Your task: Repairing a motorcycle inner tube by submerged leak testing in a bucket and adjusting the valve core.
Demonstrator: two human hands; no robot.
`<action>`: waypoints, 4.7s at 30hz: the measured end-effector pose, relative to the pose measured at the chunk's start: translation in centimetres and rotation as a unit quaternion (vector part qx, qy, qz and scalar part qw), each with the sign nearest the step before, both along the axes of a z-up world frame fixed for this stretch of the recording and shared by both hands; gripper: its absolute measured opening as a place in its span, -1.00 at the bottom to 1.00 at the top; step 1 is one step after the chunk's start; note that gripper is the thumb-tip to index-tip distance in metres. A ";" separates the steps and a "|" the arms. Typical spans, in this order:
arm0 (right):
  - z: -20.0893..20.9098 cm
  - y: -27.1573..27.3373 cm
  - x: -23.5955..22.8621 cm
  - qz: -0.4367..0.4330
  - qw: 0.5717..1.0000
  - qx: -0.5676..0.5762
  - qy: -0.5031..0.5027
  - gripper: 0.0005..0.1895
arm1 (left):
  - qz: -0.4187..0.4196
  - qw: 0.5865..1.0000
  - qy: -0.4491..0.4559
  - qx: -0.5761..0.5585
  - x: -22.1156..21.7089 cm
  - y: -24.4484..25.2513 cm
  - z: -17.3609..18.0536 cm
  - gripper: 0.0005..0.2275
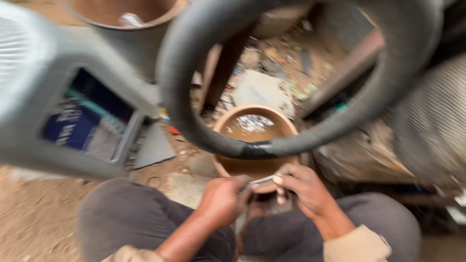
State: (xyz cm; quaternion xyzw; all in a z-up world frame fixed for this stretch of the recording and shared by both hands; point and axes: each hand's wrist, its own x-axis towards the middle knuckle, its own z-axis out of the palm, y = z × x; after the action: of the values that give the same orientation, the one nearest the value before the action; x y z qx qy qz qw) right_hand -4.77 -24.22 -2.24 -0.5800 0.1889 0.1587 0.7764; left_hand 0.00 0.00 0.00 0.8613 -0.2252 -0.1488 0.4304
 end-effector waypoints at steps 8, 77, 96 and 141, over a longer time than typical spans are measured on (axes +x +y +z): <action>-0.3 -4.3 0.1 -0.099 0.995 -0.023 -0.018 -0.88 | 0.043 0.999 0.017 0.012 1.0 0.1 0.7 -0.76; -22.3 0.6 7.0 -0.203 0.939 -0.238 -0.141 -0.84 | -0.168 0.849 -0.171 0.472 5.8 -5.8 -14.4 -0.47; -18.7 1.2 7.7 -0.142 0.894 -0.401 -0.143 -0.83 | -0.215 0.815 -0.111 0.526 6.3 -6.8 -14.5 -0.50; -19.9 0.0 8.6 -0.122 0.930 -0.329 -0.111 -0.83 | -0.225 0.812 -0.104 0.528 6.3 -6.6 -14.7 -0.51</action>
State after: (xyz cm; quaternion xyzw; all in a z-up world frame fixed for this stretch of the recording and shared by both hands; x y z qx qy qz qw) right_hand 3.84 -24.27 -22.15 -0.7890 0.2128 -0.0735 0.5717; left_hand 6.32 -6.64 -14.67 0.8919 -0.3427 -0.2466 -0.1622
